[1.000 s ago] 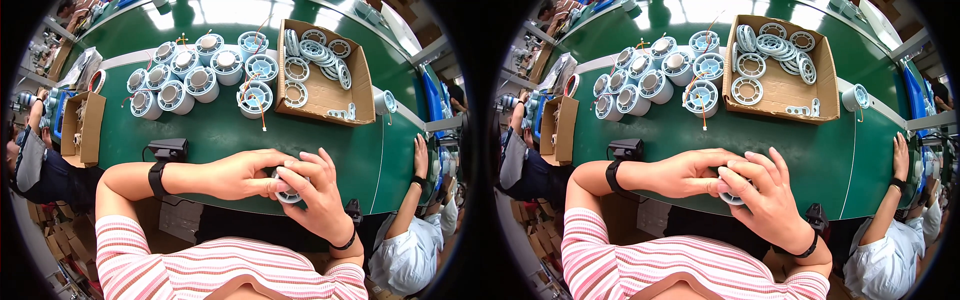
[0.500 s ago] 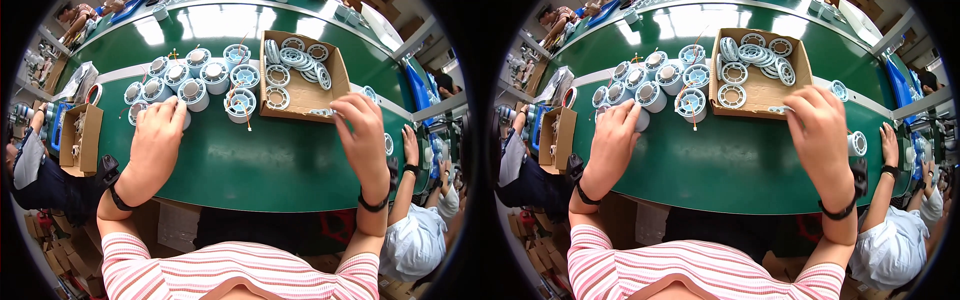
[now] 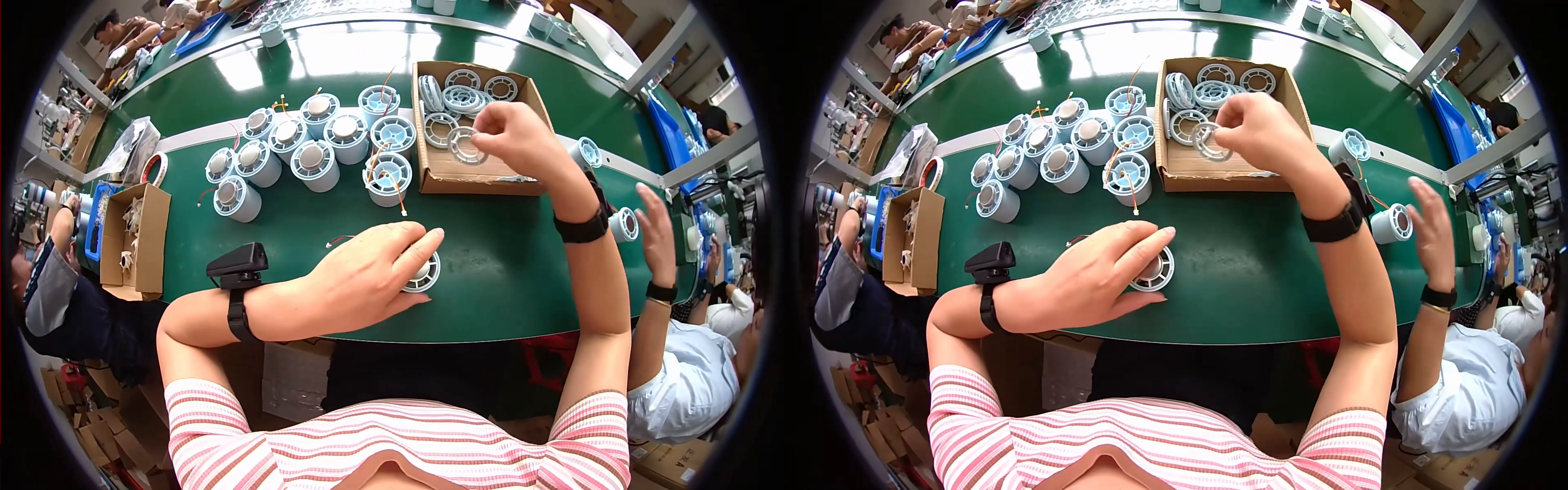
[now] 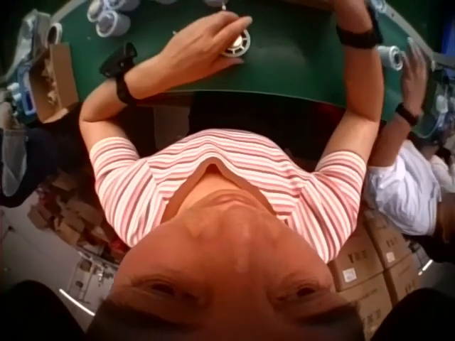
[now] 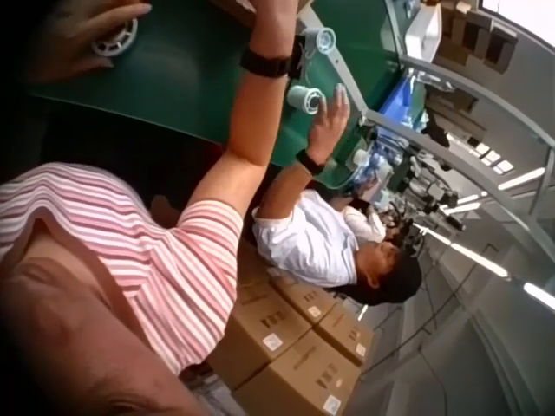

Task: The person fits plastic rings onto cylindrical components by hand and places the assemblies on the table. They then pick up the cardboard box, refill it with more plastic rings from a larger container on the floor, and place the box back on the table.

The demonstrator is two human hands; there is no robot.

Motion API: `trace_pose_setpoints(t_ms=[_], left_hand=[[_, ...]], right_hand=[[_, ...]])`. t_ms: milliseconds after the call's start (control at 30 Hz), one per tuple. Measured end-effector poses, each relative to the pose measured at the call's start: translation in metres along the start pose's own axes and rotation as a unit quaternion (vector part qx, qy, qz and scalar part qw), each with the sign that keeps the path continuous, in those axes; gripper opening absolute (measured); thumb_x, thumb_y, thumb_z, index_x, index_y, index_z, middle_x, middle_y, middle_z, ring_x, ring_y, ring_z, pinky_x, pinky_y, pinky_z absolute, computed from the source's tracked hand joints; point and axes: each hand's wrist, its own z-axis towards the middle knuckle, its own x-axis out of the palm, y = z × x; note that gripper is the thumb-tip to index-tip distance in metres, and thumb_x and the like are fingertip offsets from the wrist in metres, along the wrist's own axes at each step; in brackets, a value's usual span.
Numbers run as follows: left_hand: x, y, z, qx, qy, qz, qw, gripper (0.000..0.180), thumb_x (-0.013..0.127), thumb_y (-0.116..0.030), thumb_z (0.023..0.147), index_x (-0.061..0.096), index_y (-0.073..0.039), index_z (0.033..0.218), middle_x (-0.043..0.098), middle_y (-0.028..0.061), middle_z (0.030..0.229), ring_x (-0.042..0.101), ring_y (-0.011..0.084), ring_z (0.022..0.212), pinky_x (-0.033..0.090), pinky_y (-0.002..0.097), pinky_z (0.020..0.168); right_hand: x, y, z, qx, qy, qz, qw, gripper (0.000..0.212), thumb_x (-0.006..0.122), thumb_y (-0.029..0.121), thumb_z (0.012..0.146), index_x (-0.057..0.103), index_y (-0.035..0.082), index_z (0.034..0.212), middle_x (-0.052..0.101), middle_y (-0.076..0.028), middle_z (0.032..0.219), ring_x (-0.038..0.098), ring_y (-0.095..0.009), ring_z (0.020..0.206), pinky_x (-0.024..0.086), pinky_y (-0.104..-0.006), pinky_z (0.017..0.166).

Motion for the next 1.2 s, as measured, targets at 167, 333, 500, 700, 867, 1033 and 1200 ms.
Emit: trace_pose_setpoints(t_ms=[167,333,500,700,867,1033,1200], left_hand=[[0.016,0.012,0.003,0.018,-0.023,-0.005,1.000,0.067,0.083,-0.034,0.080,0.055,0.000,0.130,0.057,0.0171,0.118,0.063,0.0323,0.095,0.053,0.0406,0.080],[0.023,0.017,0.001,0.007,-0.024,-0.034,0.999,0.070,0.084,-0.037,0.081,0.052,-0.003,0.134,0.058,0.0167,0.116,0.065,0.0281,0.078,0.055,0.0371,0.066],[0.011,0.007,0.006,-0.163,0.099,-0.182,0.965,0.073,0.089,-0.023,0.078,0.050,-0.005,0.138,0.059,0.0155,0.120,0.066,0.0243,0.101,0.057,0.0328,0.079],[0.016,0.010,0.008,-0.232,0.132,-0.408,0.873,0.068,0.081,-0.003,0.085,0.046,-0.005,0.143,0.055,0.0079,0.133,0.060,0.0133,0.116,0.056,0.0292,0.094],[0.022,0.008,0.003,-0.277,0.148,-0.561,0.766,0.069,0.073,0.006,0.089,0.041,-0.006,0.149,0.053,0.0063,0.138,0.057,0.0135,0.123,0.054,0.0286,0.101],[0.032,0.003,0.000,-0.277,0.163,-0.617,0.719,0.074,0.069,0.009,0.090,0.035,-0.006,0.154,0.050,0.0065,0.140,0.054,0.0156,0.129,0.052,0.0297,0.105],[0.039,0.003,-0.003,-0.232,0.133,-0.586,0.765,0.072,0.068,0.007,0.091,0.036,-0.006,0.154,0.048,0.0064,0.142,0.053,0.0166,0.130,0.053,0.0309,0.105]], right_hand=[[-0.010,0.020,-0.080,-0.098,-0.103,0.144,0.979,0.018,0.073,-0.004,0.083,0.071,0.002,0.100,0.070,-0.006,0.095,0.066,-0.015,0.087,0.051,-0.0269,0.076],[0.034,-0.010,-0.152,-0.236,-0.138,-0.023,0.962,0.022,0.073,-0.011,0.077,0.073,0.004,0.094,0.067,-0.009,0.103,0.064,-0.024,0.095,0.051,-0.0309,0.083],[0.038,-0.033,-0.180,-0.171,-0.072,-0.077,0.980,0.027,0.075,-0.008,0.076,0.074,0.003,0.101,0.066,-0.009,0.111,0.063,-0.030,0.102,0.051,-0.0373,0.088],[0.057,-0.016,-0.178,-0.077,-0.129,0.001,0.989,0.041,0.077,-0.004,0.076,0.072,0.005,0.115,0.064,-0.012,0.120,0.063,-0.032,0.108,0.052,-0.0380,0.092],[0.064,-0.009,-0.171,-0.101,-0.117,-0.015,0.988,0.054,0.080,-0.001,0.074,0.067,0.004,0.126,0.063,-0.016,0.127,0.063,-0.031,0.112,0.052,-0.0372,0.095],[0.066,0.035,-0.174,-0.136,-0.113,0.123,0.977,0.073,0.084,-0.001,0.071,0.056,0.001,0.138,0.063,-0.017,0.130,0.064,-0.029,0.115,0.052,-0.0376,0.098],[0.081,0.042,-0.170,-0.170,-0.092,0.066,0.979,0.083,0.083,-0.002,0.071,0.047,-0.001,0.146,0.064,-0.017,0.129,0.064,-0.028,0.116,0.051,-0.0381,0.101]])
